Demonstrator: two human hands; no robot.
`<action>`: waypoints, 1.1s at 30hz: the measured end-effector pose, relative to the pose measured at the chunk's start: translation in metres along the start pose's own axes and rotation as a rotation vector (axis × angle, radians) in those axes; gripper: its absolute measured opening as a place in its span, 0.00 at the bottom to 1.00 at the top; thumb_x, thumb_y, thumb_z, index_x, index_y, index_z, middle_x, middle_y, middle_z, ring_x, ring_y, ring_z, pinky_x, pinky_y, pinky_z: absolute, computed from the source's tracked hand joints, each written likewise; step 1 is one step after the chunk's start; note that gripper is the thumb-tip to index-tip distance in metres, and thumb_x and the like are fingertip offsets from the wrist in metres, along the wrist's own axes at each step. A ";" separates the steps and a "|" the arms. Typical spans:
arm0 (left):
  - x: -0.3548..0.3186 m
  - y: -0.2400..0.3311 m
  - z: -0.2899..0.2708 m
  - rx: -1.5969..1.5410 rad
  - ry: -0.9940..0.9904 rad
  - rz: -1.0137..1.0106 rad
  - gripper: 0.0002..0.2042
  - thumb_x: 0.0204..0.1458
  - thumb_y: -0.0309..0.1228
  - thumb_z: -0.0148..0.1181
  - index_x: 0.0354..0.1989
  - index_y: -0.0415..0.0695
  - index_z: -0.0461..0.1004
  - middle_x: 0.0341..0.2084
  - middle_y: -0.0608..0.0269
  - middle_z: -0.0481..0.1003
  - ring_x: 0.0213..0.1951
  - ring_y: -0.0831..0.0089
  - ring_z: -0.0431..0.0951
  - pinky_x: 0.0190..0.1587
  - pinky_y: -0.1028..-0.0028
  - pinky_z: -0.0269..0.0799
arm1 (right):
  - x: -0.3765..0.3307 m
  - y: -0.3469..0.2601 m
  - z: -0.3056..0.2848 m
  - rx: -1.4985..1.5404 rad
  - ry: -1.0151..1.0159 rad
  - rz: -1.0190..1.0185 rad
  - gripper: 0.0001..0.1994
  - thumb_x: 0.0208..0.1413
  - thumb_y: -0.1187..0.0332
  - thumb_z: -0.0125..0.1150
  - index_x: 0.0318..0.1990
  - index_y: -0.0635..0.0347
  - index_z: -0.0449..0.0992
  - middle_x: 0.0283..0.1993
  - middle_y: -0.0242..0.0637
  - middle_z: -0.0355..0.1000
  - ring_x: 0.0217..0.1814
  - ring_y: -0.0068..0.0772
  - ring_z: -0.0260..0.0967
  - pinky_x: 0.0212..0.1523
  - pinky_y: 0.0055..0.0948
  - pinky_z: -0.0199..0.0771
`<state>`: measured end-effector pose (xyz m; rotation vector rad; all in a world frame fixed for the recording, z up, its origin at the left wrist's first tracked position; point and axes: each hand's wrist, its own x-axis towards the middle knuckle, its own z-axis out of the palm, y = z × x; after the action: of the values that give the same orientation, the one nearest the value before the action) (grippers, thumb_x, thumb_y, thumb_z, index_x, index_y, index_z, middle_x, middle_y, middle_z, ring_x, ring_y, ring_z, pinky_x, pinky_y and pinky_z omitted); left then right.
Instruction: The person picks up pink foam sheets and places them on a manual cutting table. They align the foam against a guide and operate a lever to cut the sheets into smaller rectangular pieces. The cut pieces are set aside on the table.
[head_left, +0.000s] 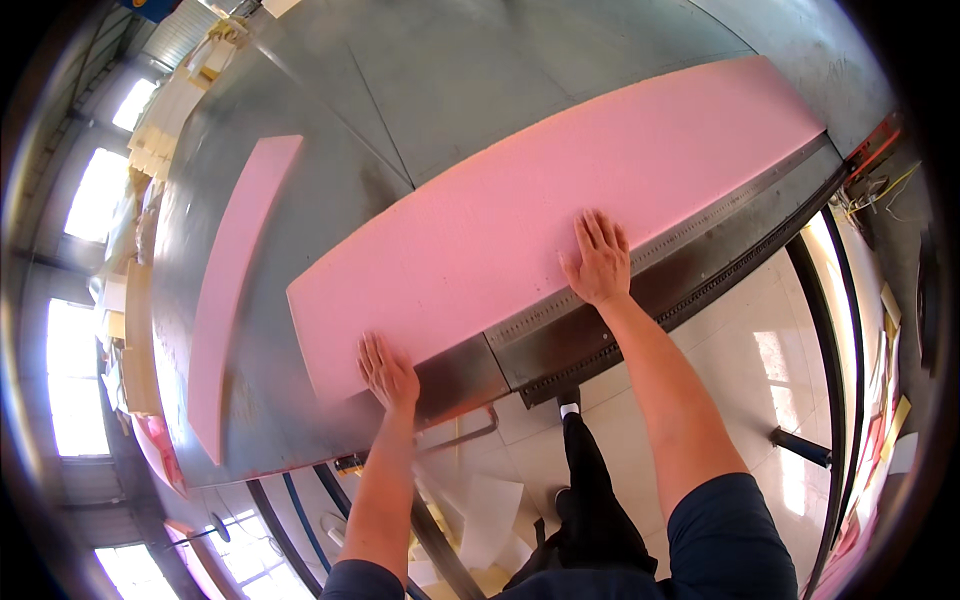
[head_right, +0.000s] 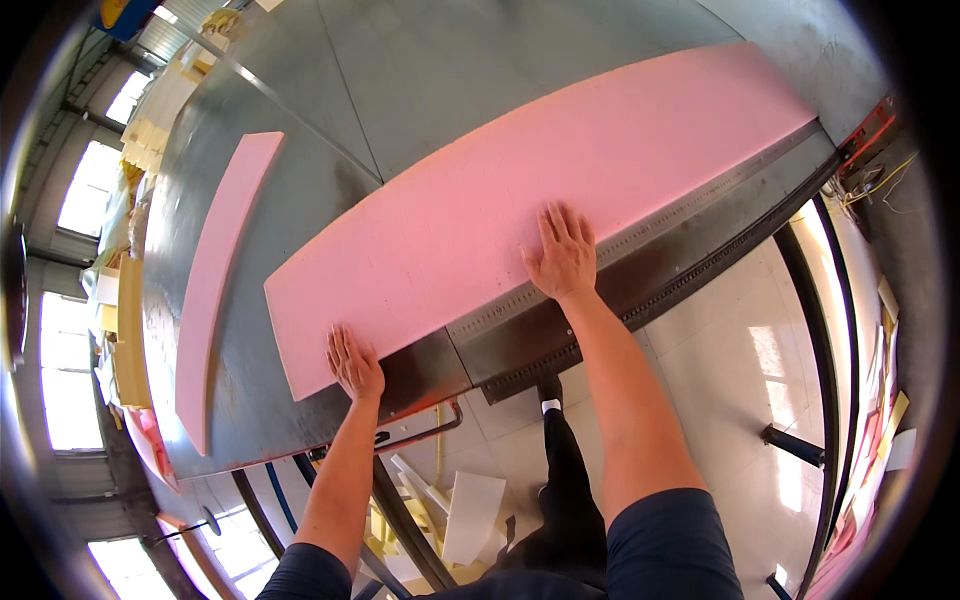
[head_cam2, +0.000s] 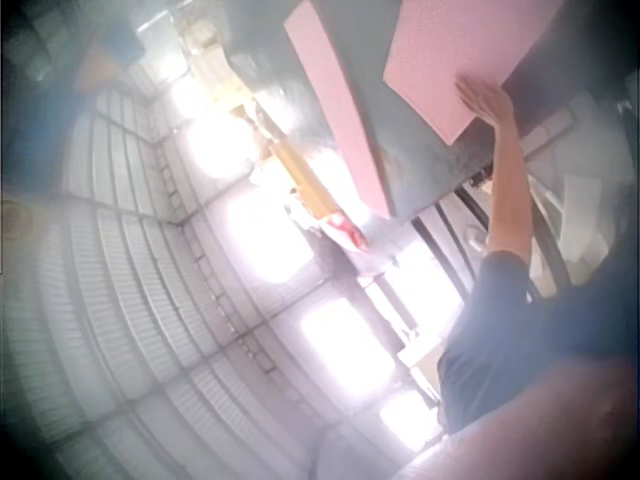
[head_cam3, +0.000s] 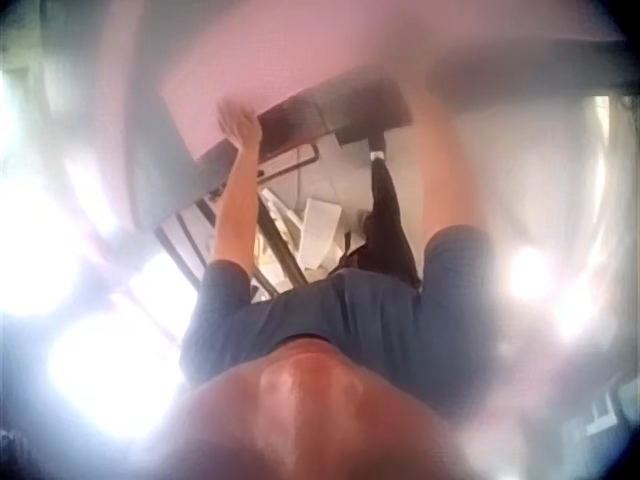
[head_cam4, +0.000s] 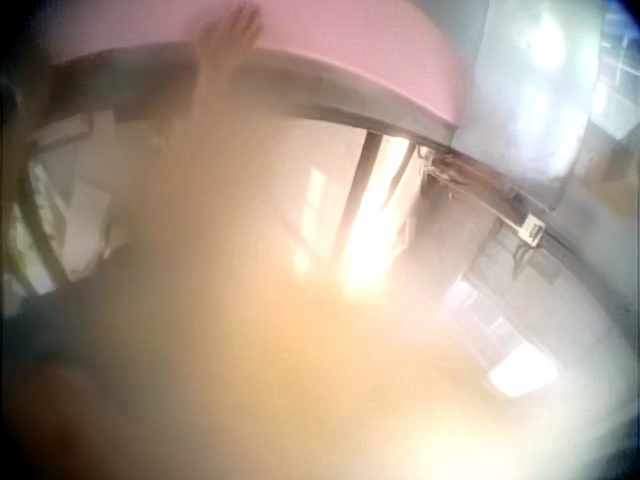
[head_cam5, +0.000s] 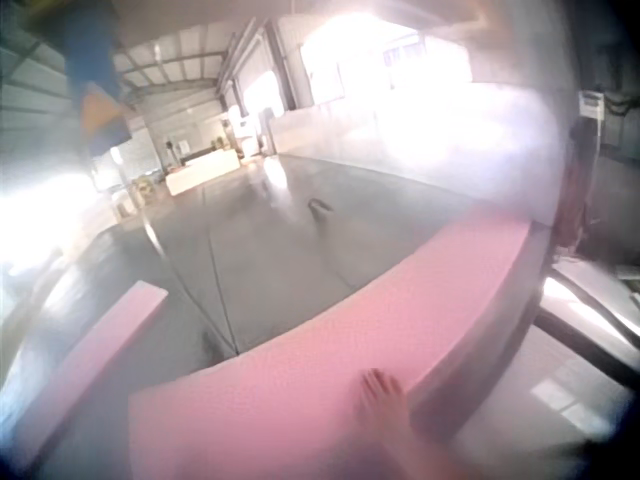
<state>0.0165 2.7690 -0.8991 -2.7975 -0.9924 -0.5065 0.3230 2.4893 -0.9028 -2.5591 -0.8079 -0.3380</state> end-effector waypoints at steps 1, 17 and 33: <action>0.001 -0.001 0.001 0.006 0.009 0.000 0.26 0.58 0.36 0.49 0.64 0.41 0.61 0.64 0.47 0.60 0.67 0.48 0.57 0.67 0.51 0.48 | 0.000 0.000 0.000 0.001 0.007 -0.003 0.32 0.53 0.51 0.56 0.62 0.60 0.65 0.70 0.42 0.56 0.73 0.45 0.48 0.72 0.48 0.44; 0.001 -0.029 0.026 0.047 0.102 0.064 0.24 0.60 0.37 0.49 0.64 0.44 0.63 0.65 0.55 0.61 0.67 0.55 0.57 0.68 0.56 0.47 | -0.003 0.000 0.010 0.054 0.051 -0.004 0.32 0.54 0.50 0.55 0.63 0.60 0.65 0.70 0.42 0.57 0.74 0.43 0.48 0.72 0.48 0.40; 0.002 -0.038 0.028 0.010 0.133 0.016 0.24 0.61 0.39 0.48 0.63 0.42 0.63 0.64 0.52 0.62 0.66 0.55 0.59 0.68 0.55 0.48 | 0.001 -0.004 -0.004 0.147 0.030 -0.056 0.35 0.52 0.50 0.59 0.63 0.62 0.64 0.69 0.43 0.57 0.74 0.44 0.47 0.72 0.49 0.41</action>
<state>0.0010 2.8062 -0.9245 -2.7197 -0.9419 -0.6743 0.3207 2.4910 -0.8978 -2.3937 -0.8616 -0.3215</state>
